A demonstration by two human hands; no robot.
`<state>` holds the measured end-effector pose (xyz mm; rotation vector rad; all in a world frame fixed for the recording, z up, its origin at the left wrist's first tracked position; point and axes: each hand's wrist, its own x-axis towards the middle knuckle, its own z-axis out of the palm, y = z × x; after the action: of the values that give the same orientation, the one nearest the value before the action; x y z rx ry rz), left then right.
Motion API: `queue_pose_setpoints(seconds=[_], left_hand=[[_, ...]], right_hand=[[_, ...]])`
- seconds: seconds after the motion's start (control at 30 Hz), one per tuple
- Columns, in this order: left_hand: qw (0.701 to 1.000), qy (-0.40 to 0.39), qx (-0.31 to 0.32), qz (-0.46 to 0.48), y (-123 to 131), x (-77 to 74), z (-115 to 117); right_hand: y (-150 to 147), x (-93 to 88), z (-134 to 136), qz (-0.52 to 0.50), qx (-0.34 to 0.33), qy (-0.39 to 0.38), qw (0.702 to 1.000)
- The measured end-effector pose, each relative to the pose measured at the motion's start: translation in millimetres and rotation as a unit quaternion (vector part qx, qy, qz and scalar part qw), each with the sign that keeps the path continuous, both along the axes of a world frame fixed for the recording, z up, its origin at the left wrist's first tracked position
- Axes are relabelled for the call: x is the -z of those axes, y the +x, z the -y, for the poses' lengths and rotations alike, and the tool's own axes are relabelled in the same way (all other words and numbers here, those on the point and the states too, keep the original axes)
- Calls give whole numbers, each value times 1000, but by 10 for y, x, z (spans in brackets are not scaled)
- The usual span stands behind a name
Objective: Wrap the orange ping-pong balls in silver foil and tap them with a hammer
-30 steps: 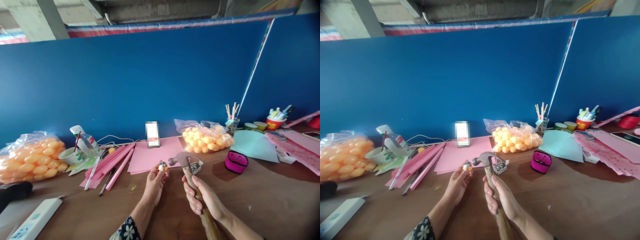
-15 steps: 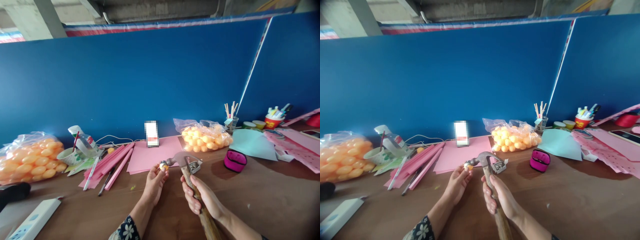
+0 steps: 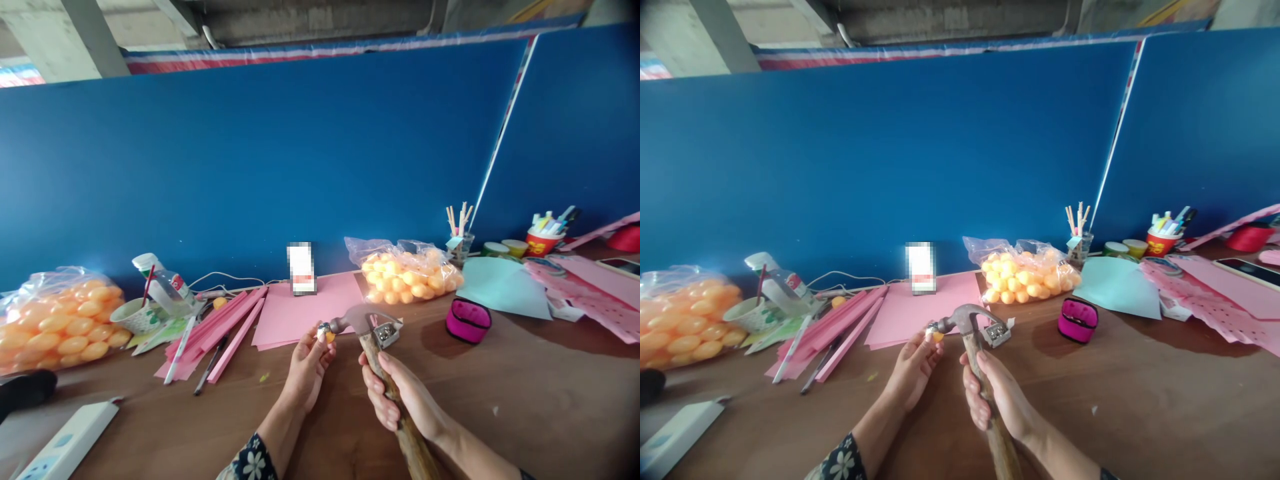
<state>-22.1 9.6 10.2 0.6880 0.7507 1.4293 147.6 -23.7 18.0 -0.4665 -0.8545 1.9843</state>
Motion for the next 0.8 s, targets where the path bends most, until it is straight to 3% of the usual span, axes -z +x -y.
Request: queue_pose_setpoints(seconds=[0.5,0.8], left_hand=[[999,-45,-12,25,-19,62,-17],[1000,-8,15,5,-5,10,6]], right_hand=[[24,-26,-2,-10,11,-1,1000],[9,-42,18,1,1,4,1000]])
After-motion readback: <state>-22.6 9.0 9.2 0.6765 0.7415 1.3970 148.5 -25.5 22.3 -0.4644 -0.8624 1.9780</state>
